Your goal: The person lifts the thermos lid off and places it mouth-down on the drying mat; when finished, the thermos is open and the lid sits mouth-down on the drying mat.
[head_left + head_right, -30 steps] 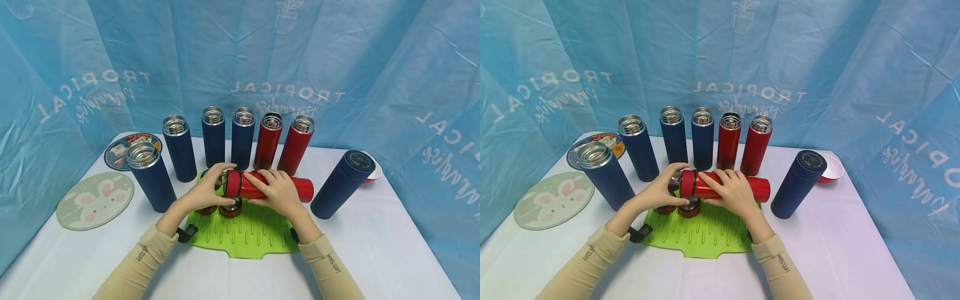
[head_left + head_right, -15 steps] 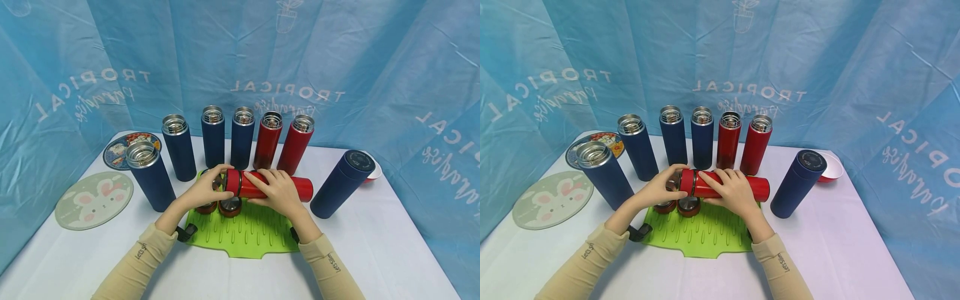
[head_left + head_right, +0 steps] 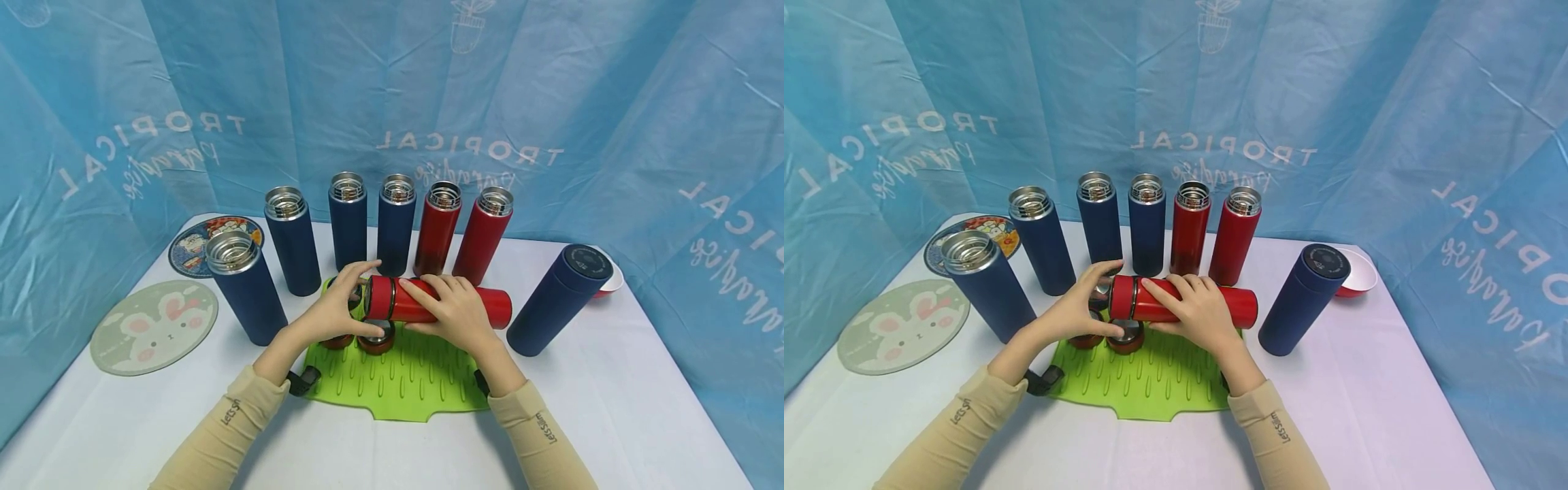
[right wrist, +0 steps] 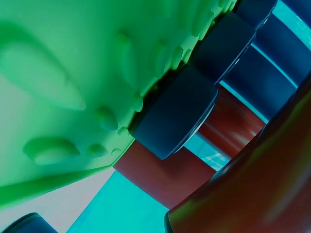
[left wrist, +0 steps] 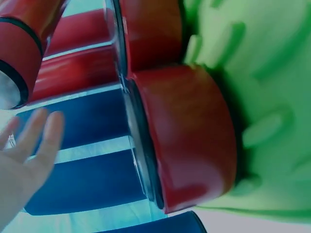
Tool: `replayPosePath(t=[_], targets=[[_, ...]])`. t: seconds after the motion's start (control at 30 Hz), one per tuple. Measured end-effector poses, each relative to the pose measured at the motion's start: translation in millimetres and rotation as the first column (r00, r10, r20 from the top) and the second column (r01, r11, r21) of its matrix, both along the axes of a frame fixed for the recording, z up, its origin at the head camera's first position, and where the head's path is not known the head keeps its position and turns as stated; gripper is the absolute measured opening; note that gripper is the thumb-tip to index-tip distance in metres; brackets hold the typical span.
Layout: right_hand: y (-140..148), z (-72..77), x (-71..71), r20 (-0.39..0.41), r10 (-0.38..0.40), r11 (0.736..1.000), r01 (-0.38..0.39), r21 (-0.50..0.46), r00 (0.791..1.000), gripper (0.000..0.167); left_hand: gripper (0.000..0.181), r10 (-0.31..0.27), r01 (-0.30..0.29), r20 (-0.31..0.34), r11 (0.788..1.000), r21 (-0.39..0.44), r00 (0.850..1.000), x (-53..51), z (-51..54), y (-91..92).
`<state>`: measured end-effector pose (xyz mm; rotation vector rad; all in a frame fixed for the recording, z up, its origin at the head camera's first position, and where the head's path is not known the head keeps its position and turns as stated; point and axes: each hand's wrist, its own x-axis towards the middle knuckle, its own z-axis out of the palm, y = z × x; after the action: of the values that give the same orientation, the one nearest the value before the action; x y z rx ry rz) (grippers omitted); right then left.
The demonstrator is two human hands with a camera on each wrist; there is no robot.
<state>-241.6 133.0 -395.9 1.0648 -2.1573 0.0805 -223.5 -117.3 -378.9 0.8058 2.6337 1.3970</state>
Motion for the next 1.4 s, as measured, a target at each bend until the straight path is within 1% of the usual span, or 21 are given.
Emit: replayPosePath(t=[0.07, 0.13, 0.17, 0.23, 0.3, 0.43, 0.53, 0.67, 0.77, 0.87, 0.93, 1.03, 1.13, 1.23, 1.3, 1.37, 1.4], targets=[[0.6, -0.4, -0.4, 0.008, -0.001, 1.000, 0.001, -0.003, 1.000, 0.077, 0.084, -0.040, 0.040, -0.072, 0.999, -0.003, 0.997, 0.0, -2.1, -0.2], [0.9, -1.2, -0.9, 0.017, 0.001, 1.000, -0.001, -0.006, 1.000, 0.077, 0.075, -0.061, 0.061, -0.130, 0.998, -0.007, 0.990, -0.1, -3.1, -0.4], [1.1, -1.7, -1.0, 0.022, 0.003, 1.000, -0.003, -0.009, 1.000, 0.077, 0.071, -0.063, 0.063, -0.146, 0.998, -0.007, 0.987, -0.3, -3.2, -0.4], [1.0, -2.4, -1.0, 0.030, 0.006, 1.000, -0.006, -0.013, 1.000, 0.077, 0.068, -0.064, 0.065, -0.153, 0.998, 0.004, 0.986, -0.8, -2.6, -0.4], [0.8, -2.9, -0.8, 0.038, 0.008, 1.000, -0.007, -0.016, 0.999, 0.077, 0.067, -0.056, 0.058, -0.135, 0.998, 0.014, 0.989, -1.2, -1.5, -0.4], [0.1, -2.3, 0.0, 0.048, 0.009, 1.000, -0.008, -0.025, 0.999, 0.078, 0.068, -0.014, 0.015, -0.044, 0.999, 0.031, 0.999, -1.3, -0.3, -1.6], [-0.4, -1.3, 0.6, 0.044, 0.012, 1.000, -0.011, -0.026, 0.999, 0.077, 0.066, 0.016, -0.016, 0.011, 0.999, 0.049, 1.000, -1.4, -0.4, -2.7], [-0.8, -1.1, 0.9, 0.036, 0.015, 1.000, -0.014, -0.028, 0.999, 0.076, 0.059, 0.034, -0.036, 0.021, 0.998, 0.059, 0.999, -1.7, 0.0, -2.8], [-1.2, -1.9, 0.8, 0.035, 0.017, 0.999, -0.016, -0.031, 0.999, 0.077, 0.054, 0.059, -0.060, 0.030, 0.997, 0.053, 0.998, -1.2, 1.7, -1.9], [-1.2, -2.3, 0.7, 0.029, 0.015, 0.999, -0.014, -0.032, 0.999, 0.077, 0.051, 0.115, -0.118, 0.075, 0.992, 0.038, 0.991, -0.2, 4.0, -1.5], [-0.4, -1.6, 0.6, 0.021, 0.007, 0.999, -0.006, -0.036, 1.000, 0.077, 0.051, 0.169, -0.172, 0.106, 0.985, 0.018, 0.980, 0.4, 5.3, -1.5], [1.8, 0.7, 0.3, 0.021, -0.014, 0.999, 0.015, -0.051, 1.000, 0.078, 0.054, 0.241, -0.244, 0.142, 0.970, 0.005, 0.960, 0.9, 5.8, -2.4], [4.6, 3.3, -0.3, 0.046, -0.028, 0.995, 0.032, -0.093, 0.999, 0.078, 0.055, 0.273, -0.279, 0.154, 0.960, 0.023, 0.950, 1.0, 5.6, -3.1], [6.7, 5.0, -0.9, 0.085, -0.037, 0.983, 0.052, -0.175, 0.996, 0.080, 0.053, 0.271, -0.283, 0.162, 0.957, 0.060, 0.949, 1.5, 5.3, -3.2], [7.4, 6.0, -1.8, 0.101, -0.036, 0.965, 0.061, -0.256, 0.994, 0.078, 0.052, 0.258, -0.273, 0.160, 0.959, 0.076, 0.953, 2.5, 5.2, -2.3], [7.5, 7.4, -2.3, 0.111, -0.045, 0.932, 0.081, -0.352, 0.993, 0.075, 0.052, 0.236, -0.248, 0.135, 0.965, 0.082, 0.962, 3.9, 5.1, 0.6], [7.3, 8.6, -2.3, 0.121, -0.048, 0.910, 0.094, -0.403, 0.991, 0.073, 0.052, 0.223, -0.234, 0.121, 0.969, 0.082, 0.967, 4.8, 4.6, 2.6]])
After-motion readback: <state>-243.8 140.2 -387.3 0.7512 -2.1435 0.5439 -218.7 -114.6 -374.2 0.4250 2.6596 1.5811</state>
